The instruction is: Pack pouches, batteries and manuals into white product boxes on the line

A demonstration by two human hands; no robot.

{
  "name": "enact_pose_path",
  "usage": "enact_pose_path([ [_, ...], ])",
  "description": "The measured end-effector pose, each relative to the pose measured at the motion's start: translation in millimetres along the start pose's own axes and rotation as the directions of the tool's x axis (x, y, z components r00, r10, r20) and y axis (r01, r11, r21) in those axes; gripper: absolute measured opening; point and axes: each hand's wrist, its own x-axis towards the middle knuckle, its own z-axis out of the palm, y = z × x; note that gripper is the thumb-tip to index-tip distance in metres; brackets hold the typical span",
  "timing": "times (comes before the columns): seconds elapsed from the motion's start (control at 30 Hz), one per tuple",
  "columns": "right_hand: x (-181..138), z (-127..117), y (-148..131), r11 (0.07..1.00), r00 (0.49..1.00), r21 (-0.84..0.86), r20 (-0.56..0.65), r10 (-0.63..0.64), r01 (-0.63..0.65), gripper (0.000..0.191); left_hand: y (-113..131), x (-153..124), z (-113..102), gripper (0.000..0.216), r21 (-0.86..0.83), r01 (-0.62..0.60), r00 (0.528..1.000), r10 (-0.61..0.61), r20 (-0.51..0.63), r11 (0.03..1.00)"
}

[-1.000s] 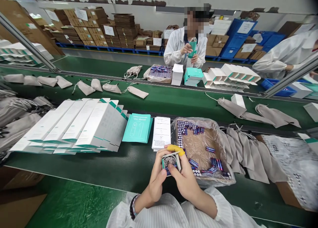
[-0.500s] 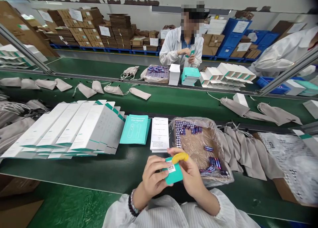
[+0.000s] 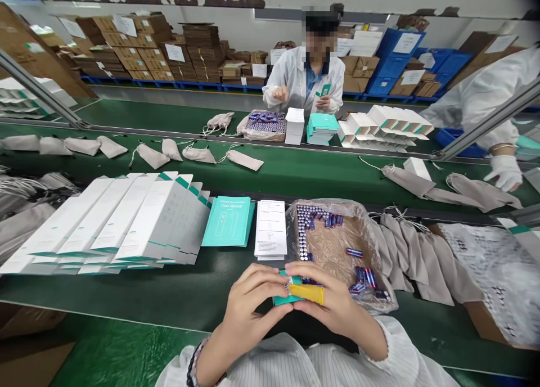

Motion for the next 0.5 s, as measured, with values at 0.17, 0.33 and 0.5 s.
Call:
enact_pose_path([
  [0.17,-0.3,-5.9,-10.0,0.988,0.995,-0.148,0.098,-0.034,0.049,0.041,-0.2,-13.5,-0.1,0.021,0.1,-0.088,0.996,0.085,0.03,0.991],
  [0.33,-1.6,-3.9,-7.4,0.992,0.998,-0.126,0.053,-0.021,0.028,0.046,1.3,-16.3,-1.7,0.022,0.114,-0.083,0.995,0.076,0.064,0.99],
  [0.5,1.8,-4.6,-9.3,0.981,0.997,-0.182,0.064,-0.053,0.064,0.041,8.7,-6.8,-7.9,0.017,0.069,0.001,0.997,-0.007,0.083,0.998],
])
